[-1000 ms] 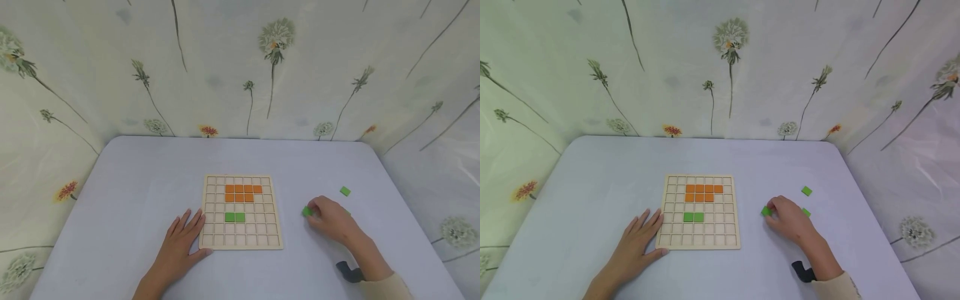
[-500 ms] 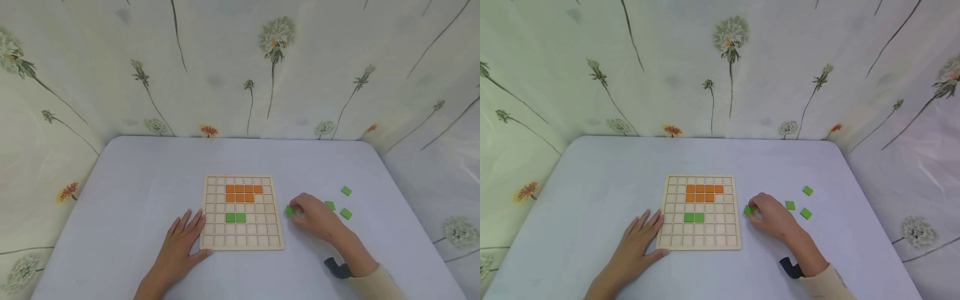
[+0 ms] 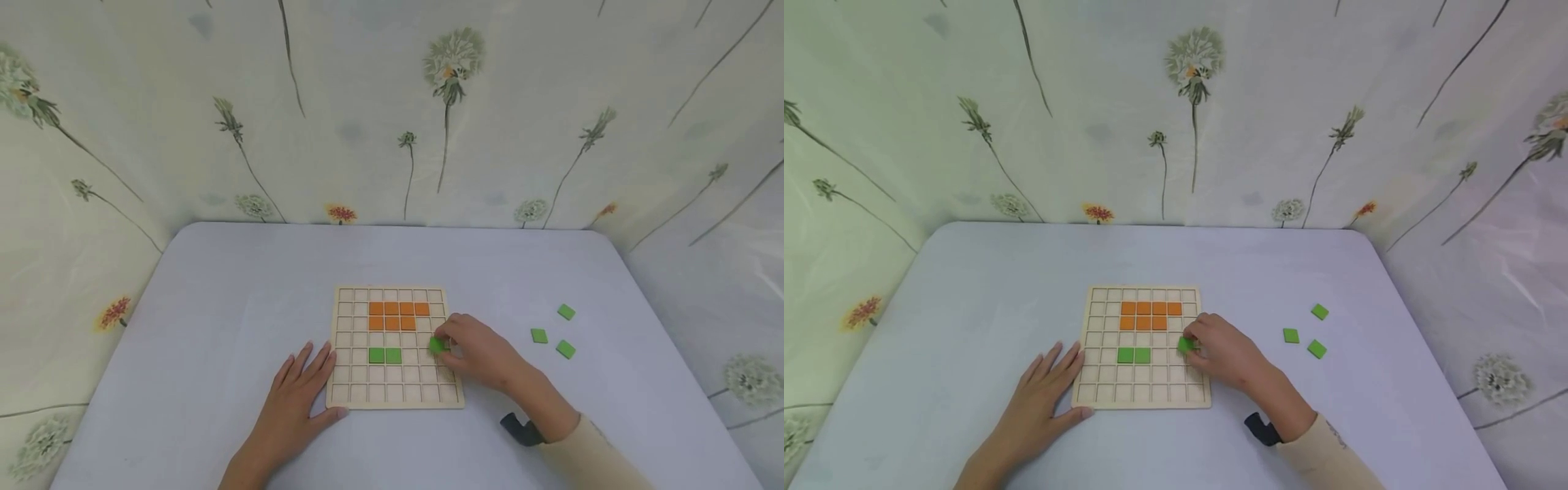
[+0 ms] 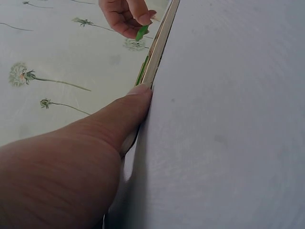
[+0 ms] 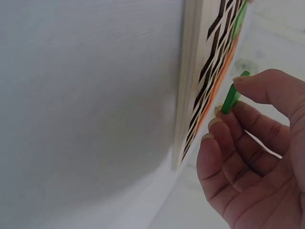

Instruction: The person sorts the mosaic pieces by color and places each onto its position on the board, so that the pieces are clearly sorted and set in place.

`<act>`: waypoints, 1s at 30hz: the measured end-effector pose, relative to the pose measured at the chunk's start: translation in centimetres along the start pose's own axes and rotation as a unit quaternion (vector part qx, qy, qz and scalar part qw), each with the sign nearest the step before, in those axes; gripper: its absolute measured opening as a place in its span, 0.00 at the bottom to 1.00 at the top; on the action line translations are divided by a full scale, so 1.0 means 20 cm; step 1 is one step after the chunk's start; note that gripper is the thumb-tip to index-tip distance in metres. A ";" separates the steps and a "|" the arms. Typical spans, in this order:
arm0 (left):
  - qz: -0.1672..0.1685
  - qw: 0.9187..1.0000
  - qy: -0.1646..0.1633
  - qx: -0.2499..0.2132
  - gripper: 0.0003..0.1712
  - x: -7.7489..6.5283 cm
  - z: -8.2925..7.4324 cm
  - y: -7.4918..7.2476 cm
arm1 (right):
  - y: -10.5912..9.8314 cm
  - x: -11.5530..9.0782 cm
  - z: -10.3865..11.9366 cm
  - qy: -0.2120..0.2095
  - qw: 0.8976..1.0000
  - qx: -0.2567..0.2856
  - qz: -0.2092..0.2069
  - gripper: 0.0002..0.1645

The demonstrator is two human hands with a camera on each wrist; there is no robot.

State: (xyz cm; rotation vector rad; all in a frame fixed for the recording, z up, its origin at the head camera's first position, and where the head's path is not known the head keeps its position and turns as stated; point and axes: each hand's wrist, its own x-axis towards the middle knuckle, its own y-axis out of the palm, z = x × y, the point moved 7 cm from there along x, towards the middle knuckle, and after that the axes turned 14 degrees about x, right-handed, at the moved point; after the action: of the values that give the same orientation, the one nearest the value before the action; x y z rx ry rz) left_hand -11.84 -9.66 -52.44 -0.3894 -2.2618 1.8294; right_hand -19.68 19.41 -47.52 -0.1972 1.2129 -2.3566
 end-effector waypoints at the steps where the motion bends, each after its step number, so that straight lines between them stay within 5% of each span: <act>1: -0.001 1.000 0.000 0.000 0.55 0.00 0.00 0.00 | 0.01 0.01 0.02 -0.006 1.000 -0.002 0.003 0.14; 30: -0.013 1.000 0.003 0.001 0.56 0.00 0.01 0.01 | 0.14 0.10 0.18 -0.059 0.996 -0.053 0.030 0.10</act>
State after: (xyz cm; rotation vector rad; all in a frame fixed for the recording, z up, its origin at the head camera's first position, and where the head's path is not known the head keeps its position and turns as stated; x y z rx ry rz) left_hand -11.87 -9.74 -52.58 -0.3618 -2.2507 1.8148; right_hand -19.21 14.36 -47.80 -0.3254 1.2701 -2.1997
